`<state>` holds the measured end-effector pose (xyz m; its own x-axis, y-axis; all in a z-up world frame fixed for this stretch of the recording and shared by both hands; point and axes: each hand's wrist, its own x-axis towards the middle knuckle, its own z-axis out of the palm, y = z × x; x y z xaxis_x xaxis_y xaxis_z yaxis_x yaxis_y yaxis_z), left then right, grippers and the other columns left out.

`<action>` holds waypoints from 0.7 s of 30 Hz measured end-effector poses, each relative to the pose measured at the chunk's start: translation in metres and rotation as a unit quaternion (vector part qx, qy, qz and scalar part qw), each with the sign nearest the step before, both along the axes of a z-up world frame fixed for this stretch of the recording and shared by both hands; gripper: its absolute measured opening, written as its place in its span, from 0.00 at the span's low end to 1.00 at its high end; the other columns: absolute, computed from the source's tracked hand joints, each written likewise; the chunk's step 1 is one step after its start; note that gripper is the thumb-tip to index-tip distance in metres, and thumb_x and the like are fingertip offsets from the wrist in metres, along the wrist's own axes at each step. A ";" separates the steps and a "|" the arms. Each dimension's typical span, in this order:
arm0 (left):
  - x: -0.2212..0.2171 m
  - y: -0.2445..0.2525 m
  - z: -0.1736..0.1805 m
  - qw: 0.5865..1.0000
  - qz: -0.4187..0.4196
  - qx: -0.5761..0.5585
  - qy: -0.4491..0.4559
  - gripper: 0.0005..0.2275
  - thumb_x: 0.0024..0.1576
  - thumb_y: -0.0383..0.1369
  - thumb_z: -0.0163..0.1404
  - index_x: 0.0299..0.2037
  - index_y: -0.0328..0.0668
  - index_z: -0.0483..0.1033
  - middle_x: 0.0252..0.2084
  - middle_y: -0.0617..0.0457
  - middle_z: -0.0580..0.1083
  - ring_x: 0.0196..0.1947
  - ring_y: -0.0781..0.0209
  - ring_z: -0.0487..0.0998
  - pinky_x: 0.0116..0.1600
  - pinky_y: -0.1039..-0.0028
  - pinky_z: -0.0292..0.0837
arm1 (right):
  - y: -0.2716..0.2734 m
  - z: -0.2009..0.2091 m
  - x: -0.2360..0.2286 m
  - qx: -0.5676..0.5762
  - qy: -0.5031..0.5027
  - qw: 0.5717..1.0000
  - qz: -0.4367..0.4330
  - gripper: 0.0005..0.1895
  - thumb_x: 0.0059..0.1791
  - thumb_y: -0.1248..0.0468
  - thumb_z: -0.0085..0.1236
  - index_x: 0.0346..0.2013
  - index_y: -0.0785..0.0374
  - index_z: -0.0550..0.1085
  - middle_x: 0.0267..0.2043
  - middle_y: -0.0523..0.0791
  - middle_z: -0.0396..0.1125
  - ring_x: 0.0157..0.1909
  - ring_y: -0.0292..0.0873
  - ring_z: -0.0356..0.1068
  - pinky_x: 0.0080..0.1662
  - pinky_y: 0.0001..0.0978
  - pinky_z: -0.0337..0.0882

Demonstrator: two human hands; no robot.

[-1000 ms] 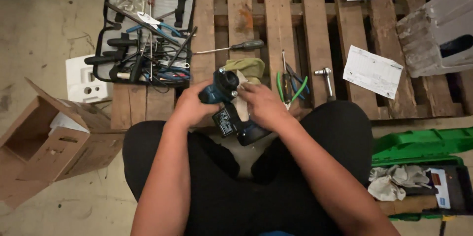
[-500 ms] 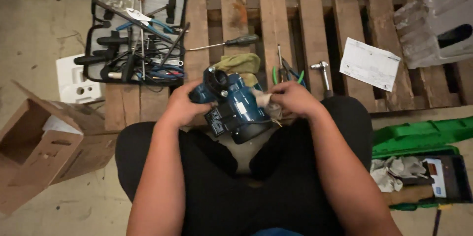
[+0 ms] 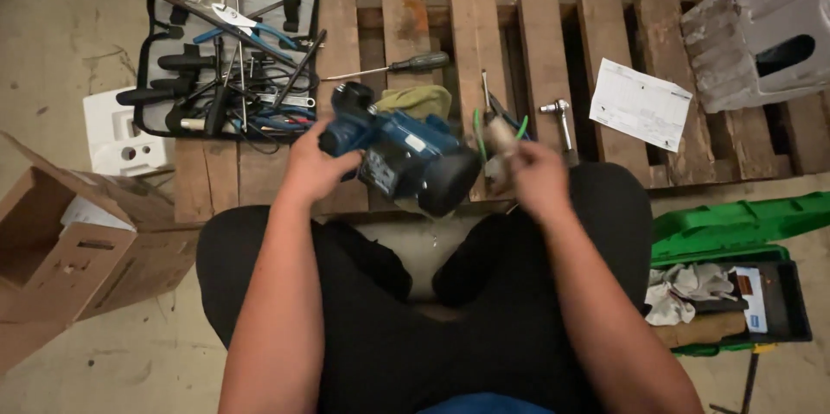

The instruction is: The person sits on the floor and uses a screwdriver to remove a cover from a blue motor. They then use a cloth to wipe the motor's exterior surfaces, turning it over to clean different sides.

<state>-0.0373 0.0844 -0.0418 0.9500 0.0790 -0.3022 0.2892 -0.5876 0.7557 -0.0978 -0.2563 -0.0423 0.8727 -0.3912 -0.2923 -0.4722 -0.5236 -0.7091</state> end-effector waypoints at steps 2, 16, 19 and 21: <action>0.010 0.005 -0.010 0.999 0.031 -0.021 0.010 0.38 0.39 0.42 0.68 0.65 0.46 0.71 0.58 0.37 0.74 0.61 0.43 0.74 0.64 0.58 0.70 | 0.021 -0.013 -0.010 -0.026 -0.120 0.986 0.111 0.14 0.51 0.57 0.62 0.46 0.63 0.81 0.44 0.58 0.74 0.52 0.63 0.73 0.52 0.55 0.73; 0.014 0.017 -0.027 0.997 0.066 -0.017 0.045 0.38 0.40 0.45 0.67 0.65 0.51 0.71 0.58 0.38 0.75 0.61 0.43 0.74 0.64 0.58 0.71 | 0.063 -0.020 0.034 -0.013 -0.127 0.984 0.123 0.24 0.59 0.50 0.32 0.63 0.51 0.70 0.58 0.56 0.68 0.65 0.65 0.63 0.67 0.60 0.58; 0.015 0.013 -0.027 0.997 0.062 0.003 0.050 0.40 0.40 0.45 0.67 0.67 0.51 0.69 0.58 0.39 0.75 0.62 0.46 0.74 0.64 0.60 0.71 | 0.046 -0.073 0.045 -0.064 0.094 0.993 0.006 0.31 0.56 0.31 0.25 0.57 0.31 0.75 0.56 0.42 0.74 0.66 0.53 0.67 0.66 0.53 0.60; 0.011 0.008 -0.014 0.997 0.062 0.014 0.049 0.40 0.40 0.45 0.66 0.67 0.52 0.69 0.58 0.40 0.75 0.61 0.47 0.75 0.64 0.61 0.72 | 0.045 -0.094 0.039 -0.076 0.136 0.988 -0.021 0.33 0.54 0.27 0.24 0.57 0.27 0.76 0.57 0.38 0.74 0.67 0.49 0.67 0.66 0.48 0.60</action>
<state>-0.0267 0.0923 -0.0561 0.8982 0.2043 -0.3893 0.4332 -0.5631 0.7038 -0.0591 -0.2115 -0.1363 0.7521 -0.4827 -0.4488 -0.6579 -0.5898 -0.4682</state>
